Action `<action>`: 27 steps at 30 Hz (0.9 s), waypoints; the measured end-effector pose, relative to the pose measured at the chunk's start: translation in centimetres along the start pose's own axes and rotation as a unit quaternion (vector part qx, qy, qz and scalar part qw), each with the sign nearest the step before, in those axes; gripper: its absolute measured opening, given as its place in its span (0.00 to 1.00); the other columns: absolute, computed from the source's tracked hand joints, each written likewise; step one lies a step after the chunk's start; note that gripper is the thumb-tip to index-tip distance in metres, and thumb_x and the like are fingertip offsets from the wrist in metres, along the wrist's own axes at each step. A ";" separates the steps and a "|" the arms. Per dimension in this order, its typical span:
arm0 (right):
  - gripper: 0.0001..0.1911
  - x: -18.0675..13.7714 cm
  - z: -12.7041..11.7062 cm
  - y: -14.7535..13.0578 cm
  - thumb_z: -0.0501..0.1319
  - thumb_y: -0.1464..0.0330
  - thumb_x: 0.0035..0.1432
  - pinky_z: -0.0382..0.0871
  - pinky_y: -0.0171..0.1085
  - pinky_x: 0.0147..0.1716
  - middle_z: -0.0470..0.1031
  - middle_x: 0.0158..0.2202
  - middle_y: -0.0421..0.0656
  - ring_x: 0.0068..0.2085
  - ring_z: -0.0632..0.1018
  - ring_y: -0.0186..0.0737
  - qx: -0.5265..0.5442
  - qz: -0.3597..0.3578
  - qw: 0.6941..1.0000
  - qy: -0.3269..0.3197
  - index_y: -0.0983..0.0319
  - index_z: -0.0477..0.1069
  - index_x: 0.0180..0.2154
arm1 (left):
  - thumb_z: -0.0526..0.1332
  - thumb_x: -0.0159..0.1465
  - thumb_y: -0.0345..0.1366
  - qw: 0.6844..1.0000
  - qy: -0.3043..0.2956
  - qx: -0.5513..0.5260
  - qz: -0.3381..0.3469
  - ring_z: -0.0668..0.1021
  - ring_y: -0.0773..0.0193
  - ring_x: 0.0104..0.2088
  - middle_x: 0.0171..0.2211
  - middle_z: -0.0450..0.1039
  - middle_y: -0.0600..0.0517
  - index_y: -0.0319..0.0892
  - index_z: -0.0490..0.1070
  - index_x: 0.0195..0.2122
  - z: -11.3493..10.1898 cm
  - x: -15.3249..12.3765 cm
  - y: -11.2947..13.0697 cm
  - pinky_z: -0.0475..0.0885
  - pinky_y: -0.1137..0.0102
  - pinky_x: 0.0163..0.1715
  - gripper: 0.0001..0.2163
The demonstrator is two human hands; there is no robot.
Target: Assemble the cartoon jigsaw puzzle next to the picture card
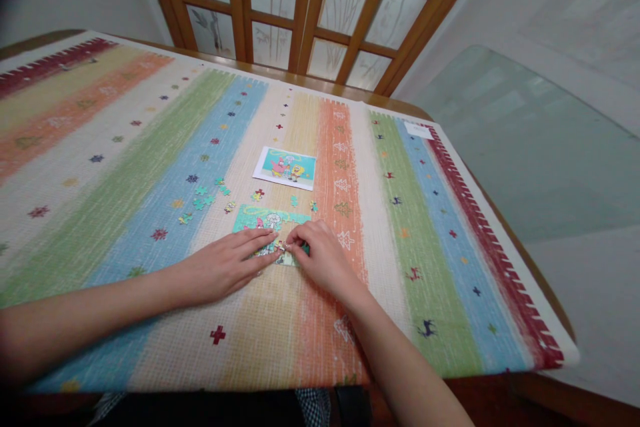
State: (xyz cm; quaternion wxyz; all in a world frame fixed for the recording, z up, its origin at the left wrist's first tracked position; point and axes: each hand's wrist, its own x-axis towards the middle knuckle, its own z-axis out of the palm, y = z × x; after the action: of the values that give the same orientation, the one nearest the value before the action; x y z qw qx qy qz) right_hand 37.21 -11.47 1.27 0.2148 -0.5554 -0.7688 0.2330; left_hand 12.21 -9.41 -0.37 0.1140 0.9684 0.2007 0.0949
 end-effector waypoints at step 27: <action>0.04 -0.1 -0.4 0.1 0.63 0.70 0.63 0.64 0.43 0.41 0.76 0.33 0.43 0.38 0.73 0.43 0.017 0.000 1.000 -0.006 0.59 0.76 0.34 | 0.58 0.70 0.48 0.988 0.103 0.078 -0.088 0.70 0.55 0.48 0.46 0.70 0.46 0.45 0.76 0.46 -4.2 -1.6 -10.8 0.65 0.61 0.50 0.14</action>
State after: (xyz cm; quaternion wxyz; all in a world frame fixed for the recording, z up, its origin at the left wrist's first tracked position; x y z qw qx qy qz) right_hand 37.52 -11.50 1.51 0.2198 -0.5500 -0.7660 0.2497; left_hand 5.85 0.35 0.69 0.0247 0.9379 0.3028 0.1678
